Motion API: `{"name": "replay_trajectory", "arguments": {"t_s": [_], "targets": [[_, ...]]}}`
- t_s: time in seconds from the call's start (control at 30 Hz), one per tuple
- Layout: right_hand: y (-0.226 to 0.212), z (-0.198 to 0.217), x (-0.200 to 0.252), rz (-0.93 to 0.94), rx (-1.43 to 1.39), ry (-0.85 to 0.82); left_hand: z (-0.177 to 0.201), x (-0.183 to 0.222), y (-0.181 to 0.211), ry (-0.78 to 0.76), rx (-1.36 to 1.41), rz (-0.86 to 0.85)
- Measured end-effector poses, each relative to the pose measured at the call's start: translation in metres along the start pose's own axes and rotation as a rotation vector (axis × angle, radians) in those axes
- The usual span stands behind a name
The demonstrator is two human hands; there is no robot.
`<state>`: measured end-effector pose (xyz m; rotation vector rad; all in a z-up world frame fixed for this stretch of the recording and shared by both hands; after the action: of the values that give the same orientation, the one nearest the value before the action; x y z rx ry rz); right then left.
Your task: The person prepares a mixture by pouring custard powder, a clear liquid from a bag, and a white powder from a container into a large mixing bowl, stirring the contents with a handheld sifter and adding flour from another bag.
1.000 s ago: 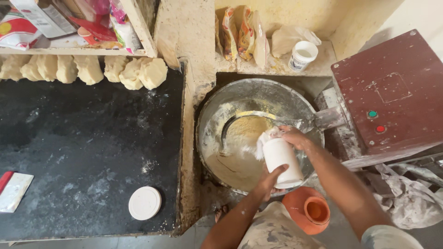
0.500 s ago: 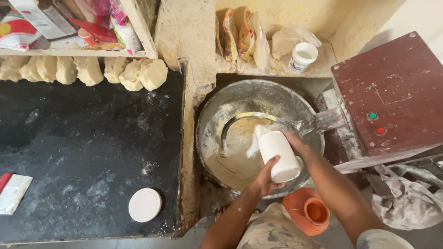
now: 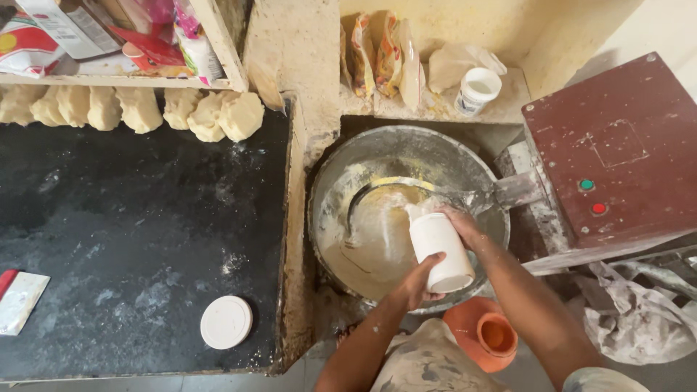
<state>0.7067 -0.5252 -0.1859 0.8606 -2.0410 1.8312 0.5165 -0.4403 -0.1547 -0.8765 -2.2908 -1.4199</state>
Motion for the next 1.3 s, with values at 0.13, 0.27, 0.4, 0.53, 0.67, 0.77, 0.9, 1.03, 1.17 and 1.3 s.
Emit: {"name": "replay_trajectory", "arguments": {"t_s": [0.13,0.27,0.4,0.53,0.67,0.77,0.9,1.03,1.17,1.3], "targets": [[-0.009,0.01,0.007,0.092,0.024,0.16,0.005,0.016,0.006,0.15,0.148,0.085],[-0.018,0.011,0.029,0.263,0.114,0.135,-0.011,0.033,0.063,0.129,0.064,-0.447],[-0.045,0.003,0.071,0.453,-0.206,-0.131,-0.009,0.067,0.099,0.304,-0.395,-0.723],[-0.065,-0.001,0.117,0.556,-0.321,-0.317,0.001,0.09,0.121,0.51,-0.815,-0.784],[-0.064,0.004,0.138,0.653,0.08,-0.131,0.003,0.095,0.122,0.566,-1.12,-0.696],[-0.072,-0.016,0.154,0.854,0.378,-0.237,-0.005,0.113,0.121,0.636,-1.198,-0.899],[-0.075,-0.06,0.181,1.129,0.677,-0.419,-0.002,0.14,0.109,0.739,-1.211,-0.983],[-0.059,-0.106,0.188,0.949,0.704,-0.674,0.017,0.183,0.102,0.863,-1.117,-0.915],[-0.045,-0.129,0.18,0.648,0.26,-0.697,0.043,0.249,0.093,0.961,-0.893,-0.962],[-0.018,-0.196,0.168,0.671,0.289,-0.684,0.089,0.319,0.068,1.14,-0.689,-0.943]]}}
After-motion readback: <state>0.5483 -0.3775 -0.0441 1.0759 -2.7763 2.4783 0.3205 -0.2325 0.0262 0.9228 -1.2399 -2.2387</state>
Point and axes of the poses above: each hand's wrist, its own x-axis away from the middle knuckle, its own z-axis out of the back of the hand, y = z × x, the point moved 8 cm from there along -x, towards the middle knuckle, and after that the axes turned 8 degrees about -x, right-handed, at the moved point
